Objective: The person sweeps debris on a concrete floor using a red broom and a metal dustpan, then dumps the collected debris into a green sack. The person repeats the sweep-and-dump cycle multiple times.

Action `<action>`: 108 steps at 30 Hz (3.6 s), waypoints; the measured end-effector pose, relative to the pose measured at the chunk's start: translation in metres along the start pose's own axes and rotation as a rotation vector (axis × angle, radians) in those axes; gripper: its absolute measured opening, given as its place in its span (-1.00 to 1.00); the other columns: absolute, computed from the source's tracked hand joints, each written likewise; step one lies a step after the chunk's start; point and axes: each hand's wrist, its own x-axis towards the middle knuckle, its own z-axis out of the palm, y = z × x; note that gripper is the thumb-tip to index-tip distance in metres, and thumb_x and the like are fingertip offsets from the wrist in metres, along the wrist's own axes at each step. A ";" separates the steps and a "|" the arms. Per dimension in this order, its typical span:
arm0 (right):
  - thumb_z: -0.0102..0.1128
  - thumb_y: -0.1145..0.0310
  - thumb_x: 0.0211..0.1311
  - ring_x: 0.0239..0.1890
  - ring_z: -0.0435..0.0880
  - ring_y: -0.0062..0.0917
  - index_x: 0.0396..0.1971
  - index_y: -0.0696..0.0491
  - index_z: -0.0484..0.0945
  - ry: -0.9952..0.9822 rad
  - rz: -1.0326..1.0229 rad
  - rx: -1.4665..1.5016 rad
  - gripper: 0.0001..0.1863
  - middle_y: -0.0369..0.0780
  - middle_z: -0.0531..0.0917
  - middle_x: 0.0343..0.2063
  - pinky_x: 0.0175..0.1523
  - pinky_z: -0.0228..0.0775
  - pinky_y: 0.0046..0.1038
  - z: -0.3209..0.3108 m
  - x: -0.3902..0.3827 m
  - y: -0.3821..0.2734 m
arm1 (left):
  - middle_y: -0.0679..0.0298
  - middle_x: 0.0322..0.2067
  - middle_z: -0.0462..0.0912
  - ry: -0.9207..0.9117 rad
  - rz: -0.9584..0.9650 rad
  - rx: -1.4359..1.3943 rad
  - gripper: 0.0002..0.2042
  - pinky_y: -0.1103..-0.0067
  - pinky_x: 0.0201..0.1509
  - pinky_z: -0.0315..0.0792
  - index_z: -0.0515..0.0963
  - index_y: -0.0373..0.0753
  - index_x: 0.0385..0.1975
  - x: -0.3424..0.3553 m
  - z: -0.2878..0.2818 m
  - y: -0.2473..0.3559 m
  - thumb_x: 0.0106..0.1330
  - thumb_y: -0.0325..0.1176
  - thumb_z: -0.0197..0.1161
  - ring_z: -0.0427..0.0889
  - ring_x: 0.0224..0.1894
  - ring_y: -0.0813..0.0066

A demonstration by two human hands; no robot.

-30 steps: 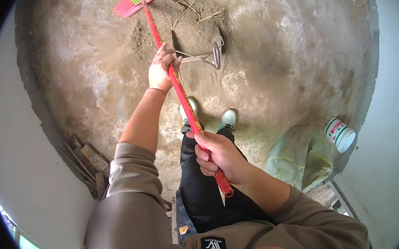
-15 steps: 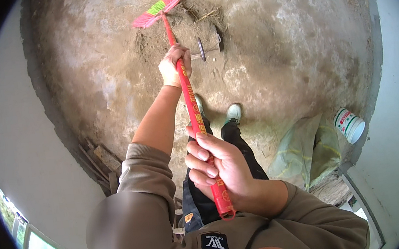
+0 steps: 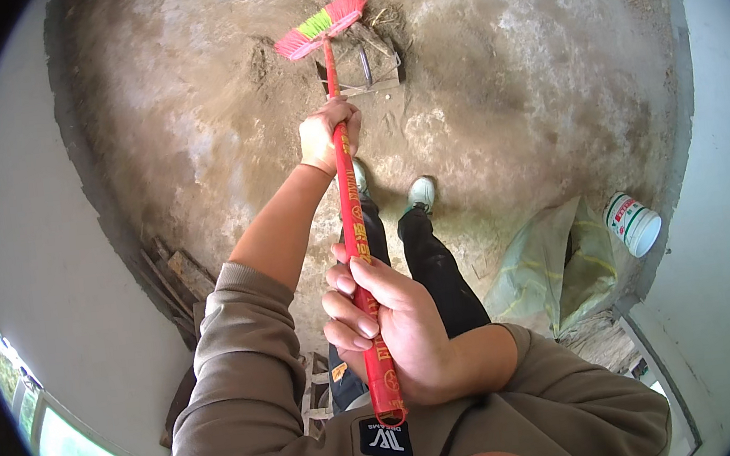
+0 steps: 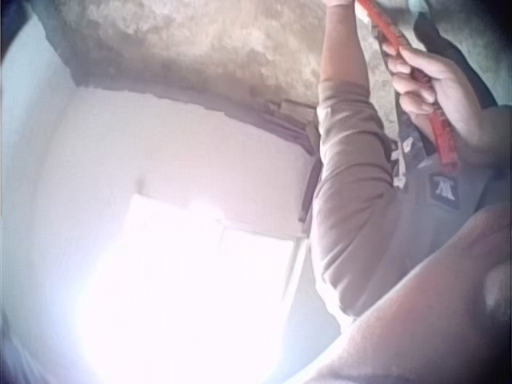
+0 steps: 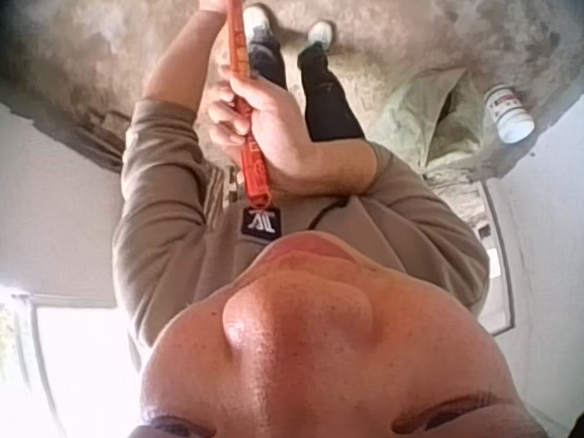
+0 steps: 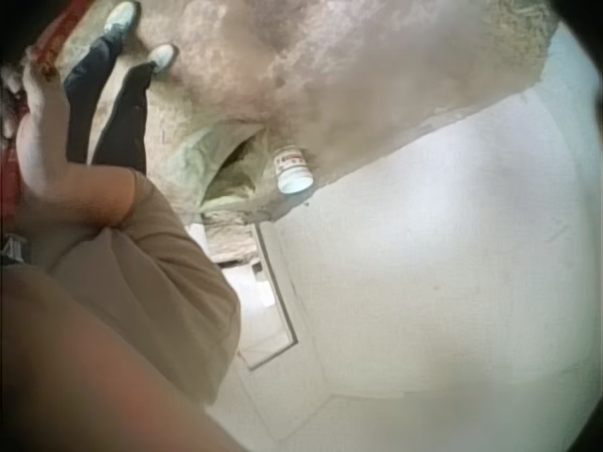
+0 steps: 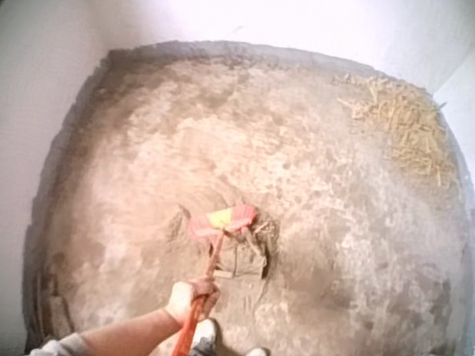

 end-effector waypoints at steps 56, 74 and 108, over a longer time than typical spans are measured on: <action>0.20 0.09 0.39 -0.70 0.51 -0.20 -0.63 0.14 0.55 0.475 -1.415 -1.721 -0.52 -0.02 0.55 -0.71 -0.54 0.31 -0.24 -0.298 0.163 -0.192 | 0.10 0.04 0.64 0.312 -0.969 -0.400 -0.72 0.51 0.32 0.37 0.55 -0.40 0.06 -0.367 -0.258 -0.007 0.46 -0.39 0.22 0.56 0.15 0.39; 0.12 0.11 0.49 -0.61 0.22 -0.66 -0.57 0.16 0.49 0.558 -1.248 -1.570 -0.53 -0.36 0.34 -0.73 -0.48 0.16 -0.46 -0.237 -0.269 -0.161 | 0.35 -0.26 0.63 0.204 -0.779 -0.024 -0.75 0.67 -0.19 0.40 0.62 -0.28 -0.04 -0.375 -0.271 -0.059 0.37 -0.31 0.32 0.50 -0.26 0.64; 0.05 0.16 0.47 -0.76 0.10 -0.64 -0.49 -0.02 0.35 0.715 -1.321 -0.904 -0.68 -0.38 0.19 -0.71 -0.68 -0.01 -0.51 -0.221 -0.179 0.052 | 0.13 -0.58 0.64 1.211 -1.286 -0.092 -0.63 0.44 -0.57 0.44 0.60 -0.43 -0.43 -0.610 -0.853 -0.306 0.35 -0.15 0.30 0.58 -0.63 0.40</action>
